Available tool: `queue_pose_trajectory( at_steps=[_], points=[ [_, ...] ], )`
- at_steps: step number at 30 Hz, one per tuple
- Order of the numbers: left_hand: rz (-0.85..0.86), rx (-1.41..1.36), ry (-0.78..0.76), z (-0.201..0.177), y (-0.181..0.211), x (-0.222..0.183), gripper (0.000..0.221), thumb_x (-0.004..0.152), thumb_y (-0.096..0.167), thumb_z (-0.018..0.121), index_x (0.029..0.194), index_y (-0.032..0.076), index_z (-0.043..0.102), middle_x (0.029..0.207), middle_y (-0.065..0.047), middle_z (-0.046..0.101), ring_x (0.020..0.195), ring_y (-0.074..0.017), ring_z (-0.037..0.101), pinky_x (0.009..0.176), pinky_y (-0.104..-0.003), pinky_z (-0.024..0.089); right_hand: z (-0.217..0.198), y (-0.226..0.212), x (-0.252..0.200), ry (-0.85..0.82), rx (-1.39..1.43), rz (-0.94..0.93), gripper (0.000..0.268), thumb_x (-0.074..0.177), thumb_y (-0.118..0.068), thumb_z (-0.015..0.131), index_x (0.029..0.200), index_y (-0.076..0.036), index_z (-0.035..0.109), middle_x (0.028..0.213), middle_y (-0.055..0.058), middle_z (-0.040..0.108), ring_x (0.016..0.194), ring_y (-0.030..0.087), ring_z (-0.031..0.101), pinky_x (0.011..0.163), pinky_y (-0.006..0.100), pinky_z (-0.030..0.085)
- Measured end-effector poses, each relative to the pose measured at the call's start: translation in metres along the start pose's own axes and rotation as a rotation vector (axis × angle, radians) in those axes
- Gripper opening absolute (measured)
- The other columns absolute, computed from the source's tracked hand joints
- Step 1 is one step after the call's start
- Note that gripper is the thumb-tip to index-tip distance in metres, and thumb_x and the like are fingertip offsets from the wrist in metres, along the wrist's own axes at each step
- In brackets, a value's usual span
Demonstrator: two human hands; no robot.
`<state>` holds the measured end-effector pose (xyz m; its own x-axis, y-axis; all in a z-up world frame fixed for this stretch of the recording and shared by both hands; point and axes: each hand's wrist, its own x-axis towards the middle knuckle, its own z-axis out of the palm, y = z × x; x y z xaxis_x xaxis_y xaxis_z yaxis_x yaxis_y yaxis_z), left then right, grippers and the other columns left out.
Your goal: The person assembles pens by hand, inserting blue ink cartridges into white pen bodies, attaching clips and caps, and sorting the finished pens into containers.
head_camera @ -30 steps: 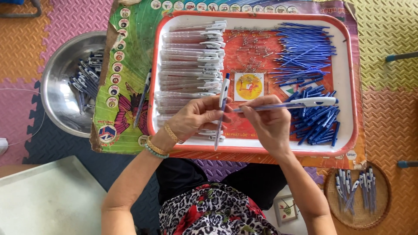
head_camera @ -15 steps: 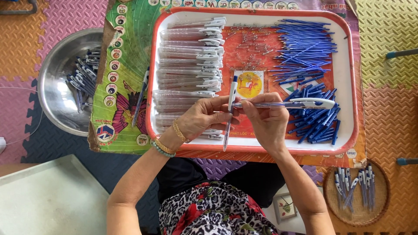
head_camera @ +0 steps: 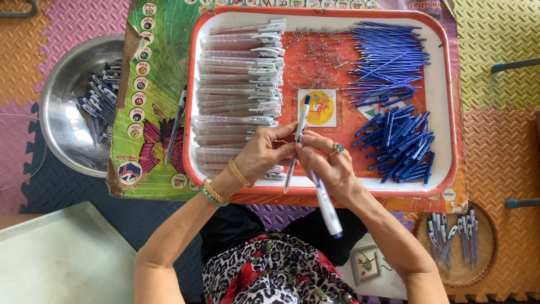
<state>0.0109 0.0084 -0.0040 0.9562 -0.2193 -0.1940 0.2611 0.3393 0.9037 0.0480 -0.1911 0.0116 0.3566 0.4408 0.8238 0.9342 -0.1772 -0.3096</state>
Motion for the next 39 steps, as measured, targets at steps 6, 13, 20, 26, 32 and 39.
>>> queue_pose_trajectory(
  at_steps=[6,13,20,26,32,39],
  points=[
    [-0.081,-0.016,-0.062,-0.007,0.005,-0.002,0.061,0.104,0.013,0.079,0.161,0.005,0.057,0.117,-0.014,0.079,0.099,-0.0231,0.083,0.083,-0.041,0.075,-0.023,-0.002,0.041,0.124,0.206,0.612,0.022,0.116,-0.008,0.055,0.104,-0.003,0.072,0.096,0.020,0.081,0.078,0.028,0.076,0.062,0.041,0.060],
    [-0.143,0.031,-0.216,0.003,0.019,-0.007,0.056,0.105,0.015,0.075,0.159,0.009,0.060,0.117,-0.014,0.080,0.095,-0.0208,0.082,0.082,-0.038,0.075,-0.018,0.045,0.023,0.014,0.773,0.993,0.021,0.112,-0.019,0.069,0.108,0.000,0.077,0.091,0.016,0.080,0.069,0.014,0.071,0.053,0.020,0.051],
    [-0.190,0.079,-0.277,-0.016,0.011,-0.013,0.063,0.103,0.010,0.077,0.163,0.013,0.057,0.112,-0.015,0.077,0.091,-0.0221,0.081,0.077,-0.039,0.075,-0.060,0.088,0.029,0.324,0.582,1.062,0.030,0.123,-0.038,0.052,0.103,-0.016,0.057,0.083,0.010,0.072,0.057,0.015,0.066,0.045,0.024,0.052],
    [-0.318,0.262,-0.306,-0.020,0.041,-0.008,0.074,0.099,0.008,0.070,0.170,0.010,0.047,0.116,-0.010,0.071,0.084,-0.0202,0.079,0.076,-0.034,0.070,-0.139,0.107,-0.004,0.365,0.455,1.178,0.025,0.127,-0.037,0.052,0.111,-0.017,0.048,0.093,0.005,0.073,0.058,0.010,0.059,0.047,0.024,0.046],
    [-0.288,0.506,-0.274,-0.011,0.066,0.000,0.070,0.101,0.011,0.063,0.170,0.018,0.049,0.112,-0.003,0.066,0.084,-0.0147,0.080,0.074,-0.029,0.068,-0.160,0.099,-0.053,0.192,0.262,1.249,0.027,0.130,-0.034,0.051,0.115,-0.012,0.051,0.084,0.007,0.065,0.057,0.013,0.057,0.046,0.026,0.043],
    [0.099,0.951,-0.164,0.031,0.028,0.042,0.050,0.098,0.036,0.071,0.142,0.014,0.063,0.104,-0.002,0.070,0.078,-0.0166,0.059,0.068,-0.035,0.053,-0.126,0.081,-0.024,0.413,0.615,1.289,0.022,0.123,-0.033,0.057,0.115,-0.013,0.052,0.095,0.009,0.073,0.065,0.016,0.073,0.056,0.025,0.063]
  ],
)
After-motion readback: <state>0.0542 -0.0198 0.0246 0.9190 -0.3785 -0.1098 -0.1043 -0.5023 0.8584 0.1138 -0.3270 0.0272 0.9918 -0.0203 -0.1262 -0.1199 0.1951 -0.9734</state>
